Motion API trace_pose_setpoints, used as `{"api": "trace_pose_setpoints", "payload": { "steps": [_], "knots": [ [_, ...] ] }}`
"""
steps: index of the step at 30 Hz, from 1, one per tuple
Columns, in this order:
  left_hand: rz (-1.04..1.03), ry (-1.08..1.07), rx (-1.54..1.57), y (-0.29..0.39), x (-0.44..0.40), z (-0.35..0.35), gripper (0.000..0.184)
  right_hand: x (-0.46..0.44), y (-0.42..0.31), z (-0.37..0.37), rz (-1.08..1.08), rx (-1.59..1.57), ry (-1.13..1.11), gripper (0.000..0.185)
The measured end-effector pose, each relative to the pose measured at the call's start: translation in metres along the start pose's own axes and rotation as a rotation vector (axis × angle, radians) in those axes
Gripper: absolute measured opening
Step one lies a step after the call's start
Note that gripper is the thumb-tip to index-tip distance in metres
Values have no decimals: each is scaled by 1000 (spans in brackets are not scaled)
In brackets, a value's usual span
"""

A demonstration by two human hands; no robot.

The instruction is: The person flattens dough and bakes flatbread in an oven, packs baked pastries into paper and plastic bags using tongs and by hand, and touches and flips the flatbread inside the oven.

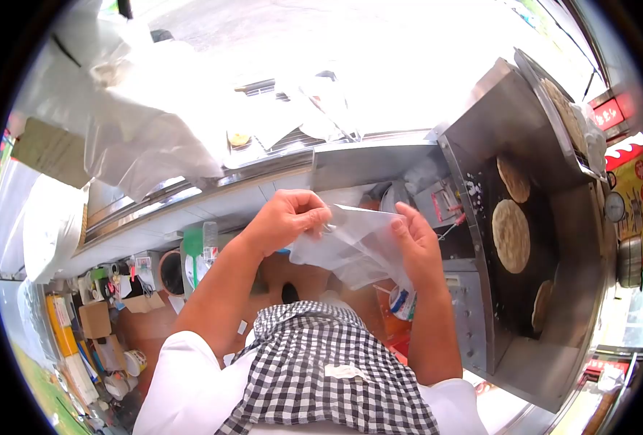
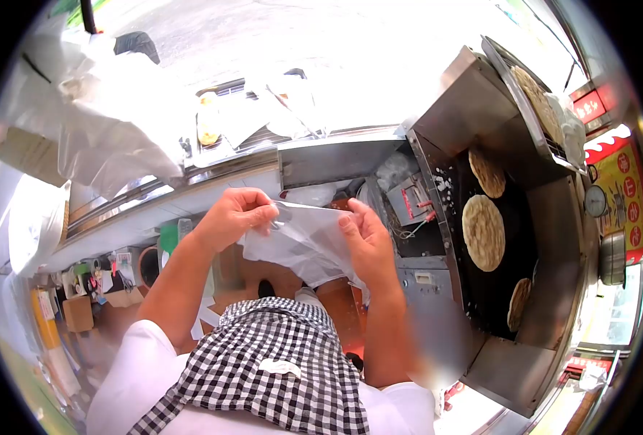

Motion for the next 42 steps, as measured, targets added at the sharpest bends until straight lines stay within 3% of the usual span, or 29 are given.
{"api": "trace_pose_setpoints", "payload": {
  "steps": [1, 4, 8, 11, 15, 19, 23, 27, 29, 31, 34, 35, 37, 38, 39, 40, 42],
  "knots": [
    [-18, 36, -1, 1, -3, 0, 11, -1, 0, 5, 36, 12, 66, 41],
    [-1, 139, 140, -1, -6, -7, 12, 13, -55, 23, 480, 578, 414, 43],
    [37, 190, 226, -9, -12, -19, 16, 30, -86, 5, 723, 536, 474, 36],
    [50, 174, 197, -19, -17, -24, 20, 41, -90, -10, 756, 559, 418, 30],
    [84, 182, 178, -27, -18, -31, 24, 46, -86, -5, 793, 546, 518, 27],
    [90, 197, 133, -30, -15, -35, 28, 32, -75, -14, 649, 569, 255, 20],
    [91, 111, 103, -33, -9, -50, 29, 13, -37, -37, 357, 353, -27, 17],
    [18, 277, 222, -37, -5, -21, 25, 13, -17, -25, 212, 59, 124, 8],
    [-129, 237, 629, -27, -5, -5, 23, 17, -10, -8, 126, 30, 227, 9],
    [-108, 493, 947, -11, 5, 9, 25, 16, 21, 8, 31, -111, 294, 10],
    [-103, 211, 1198, -6, -3, 37, 26, 20, 56, 17, -136, -260, 315, 10],
    [-176, 319, 1043, 5, 1, 37, 27, 24, 67, 23, -206, -272, 344, 10],
    [-317, 256, 646, 26, 7, 27, 25, 29, 57, 26, -28, 4, 427, 21],
    [-311, 229, 427, 31, 4, 14, 25, 31, 57, 16, 112, 36, 424, 45],
    [-310, 208, 205, 34, 3, -3, 24, 44, -3, 16, 307, 324, 418, 67],
    [-309, 192, -20, 39, 4, -21, 24, 53, -47, 10, 451, 467, 381, 72],
    [-266, 27, -198, 45, 10, -64, 20, 58, -79, -12, 510, 659, 293, 60]
  ]
}}
Point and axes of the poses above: each hand's wrist, its own x-axis away from the middle knuckle, its own z-axis out of the back of the hand, y = z × x, the point moved 7 cm from there along -x, towards the middle knuckle, and after that the axes turned 13 degrees about x, right-handed, at the moved point
